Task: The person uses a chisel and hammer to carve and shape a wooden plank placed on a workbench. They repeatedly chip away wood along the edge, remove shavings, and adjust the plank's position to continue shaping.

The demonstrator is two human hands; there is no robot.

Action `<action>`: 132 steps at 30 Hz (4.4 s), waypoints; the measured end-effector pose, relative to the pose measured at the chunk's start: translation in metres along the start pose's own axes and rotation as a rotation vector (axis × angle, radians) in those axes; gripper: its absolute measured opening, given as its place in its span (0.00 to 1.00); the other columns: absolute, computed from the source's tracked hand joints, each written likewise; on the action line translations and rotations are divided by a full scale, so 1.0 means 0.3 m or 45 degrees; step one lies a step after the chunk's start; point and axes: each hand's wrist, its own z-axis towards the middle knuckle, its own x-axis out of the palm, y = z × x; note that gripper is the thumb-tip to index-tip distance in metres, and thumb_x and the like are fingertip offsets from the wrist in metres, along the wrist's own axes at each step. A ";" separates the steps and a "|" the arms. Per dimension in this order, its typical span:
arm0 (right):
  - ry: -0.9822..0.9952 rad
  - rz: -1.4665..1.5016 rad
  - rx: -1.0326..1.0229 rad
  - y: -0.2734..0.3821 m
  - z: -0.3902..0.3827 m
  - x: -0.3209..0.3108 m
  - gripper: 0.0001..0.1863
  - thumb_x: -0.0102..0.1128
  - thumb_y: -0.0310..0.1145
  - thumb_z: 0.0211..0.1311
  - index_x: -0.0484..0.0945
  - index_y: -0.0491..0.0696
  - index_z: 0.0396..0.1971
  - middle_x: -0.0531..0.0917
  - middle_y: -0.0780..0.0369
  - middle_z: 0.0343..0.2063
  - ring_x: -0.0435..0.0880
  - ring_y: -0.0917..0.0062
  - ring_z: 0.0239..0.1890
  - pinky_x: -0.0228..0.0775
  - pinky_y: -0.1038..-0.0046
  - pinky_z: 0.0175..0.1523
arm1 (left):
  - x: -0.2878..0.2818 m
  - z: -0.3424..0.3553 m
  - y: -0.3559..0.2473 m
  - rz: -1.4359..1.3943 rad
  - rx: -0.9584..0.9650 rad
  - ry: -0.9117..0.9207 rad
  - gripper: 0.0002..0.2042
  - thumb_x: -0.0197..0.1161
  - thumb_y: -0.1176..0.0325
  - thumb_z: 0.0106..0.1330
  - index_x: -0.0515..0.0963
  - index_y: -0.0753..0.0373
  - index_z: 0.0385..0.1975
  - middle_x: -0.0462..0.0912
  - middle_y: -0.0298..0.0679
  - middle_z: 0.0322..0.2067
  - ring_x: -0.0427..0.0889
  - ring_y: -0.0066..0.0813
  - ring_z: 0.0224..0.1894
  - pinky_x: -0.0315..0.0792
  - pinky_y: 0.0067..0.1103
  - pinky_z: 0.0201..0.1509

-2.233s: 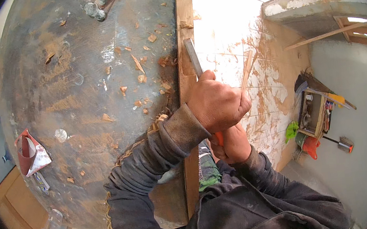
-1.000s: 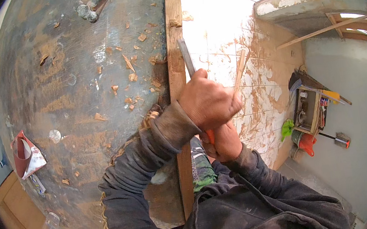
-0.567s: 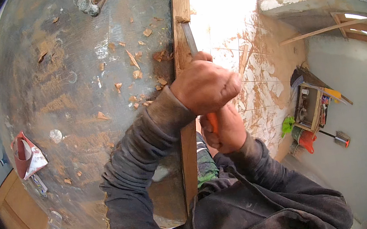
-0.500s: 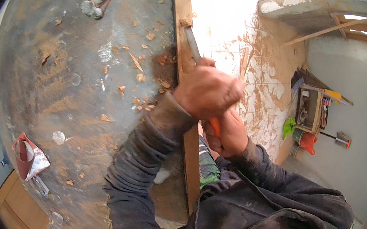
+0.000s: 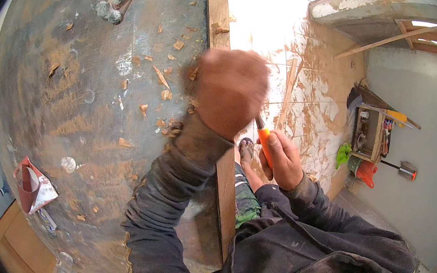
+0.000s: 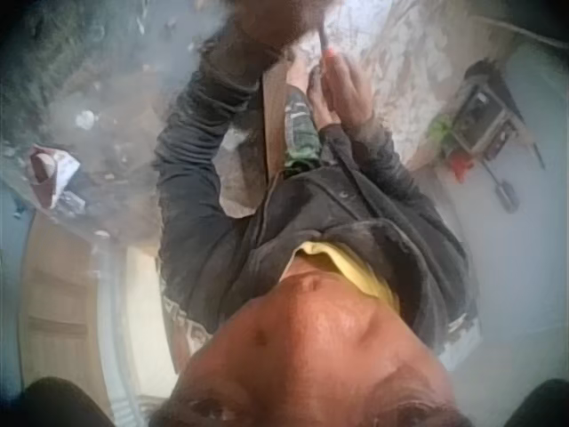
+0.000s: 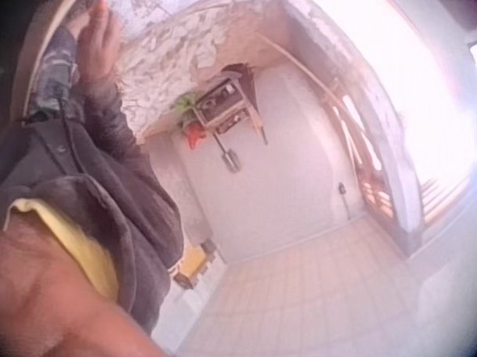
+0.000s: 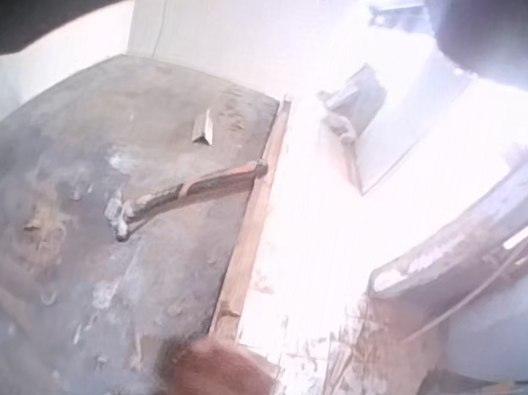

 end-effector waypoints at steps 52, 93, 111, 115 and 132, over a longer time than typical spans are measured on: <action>0.111 -0.241 -0.072 0.156 0.031 0.038 0.19 0.47 0.35 0.78 0.67 0.41 0.62 0.79 0.51 0.42 0.80 0.64 0.44 0.71 0.69 0.51 | -0.049 0.054 0.384 -0.252 -0.757 -0.385 0.14 0.64 0.63 0.70 0.82 0.63 0.50 0.89 0.41 0.37 0.87 0.33 0.42 0.79 0.28 0.49; -0.017 -0.215 -0.178 0.066 0.005 0.069 0.20 0.47 0.36 0.79 0.68 0.39 0.62 0.72 0.70 0.28 0.69 0.89 0.28 0.62 0.84 0.32 | -0.049 0.055 0.378 -0.254 -0.690 -0.126 0.12 0.61 0.70 0.72 0.82 0.66 0.50 0.89 0.40 0.41 0.85 0.23 0.42 0.77 0.20 0.49; 0.035 -0.282 0.009 0.086 0.037 0.065 0.20 0.49 0.38 0.76 0.71 0.42 0.60 0.83 0.48 0.39 0.86 0.63 0.43 0.74 0.67 0.51 | -0.027 0.028 0.379 -0.342 -0.718 -0.230 0.11 0.66 0.66 0.66 0.86 0.58 0.45 0.89 0.40 0.33 0.88 0.29 0.36 0.80 0.24 0.42; -0.021 -0.288 -0.124 0.074 0.049 0.081 0.17 0.49 0.39 0.77 0.72 0.43 0.56 0.81 0.48 0.35 0.86 0.60 0.39 0.74 0.65 0.46 | -0.037 0.047 0.343 -0.249 -0.702 -0.108 0.11 0.62 0.70 0.71 0.83 0.65 0.48 0.89 0.41 0.40 0.86 0.24 0.42 0.78 0.20 0.48; 0.149 0.057 0.019 0.086 0.067 0.068 0.17 0.50 0.41 0.78 0.73 0.42 0.52 0.76 0.61 0.27 0.76 0.72 0.26 0.69 0.73 0.36 | -0.080 0.059 0.328 -0.778 -0.466 0.224 0.11 0.70 0.71 0.63 0.86 0.62 0.44 0.85 0.37 0.38 0.84 0.27 0.41 0.78 0.23 0.48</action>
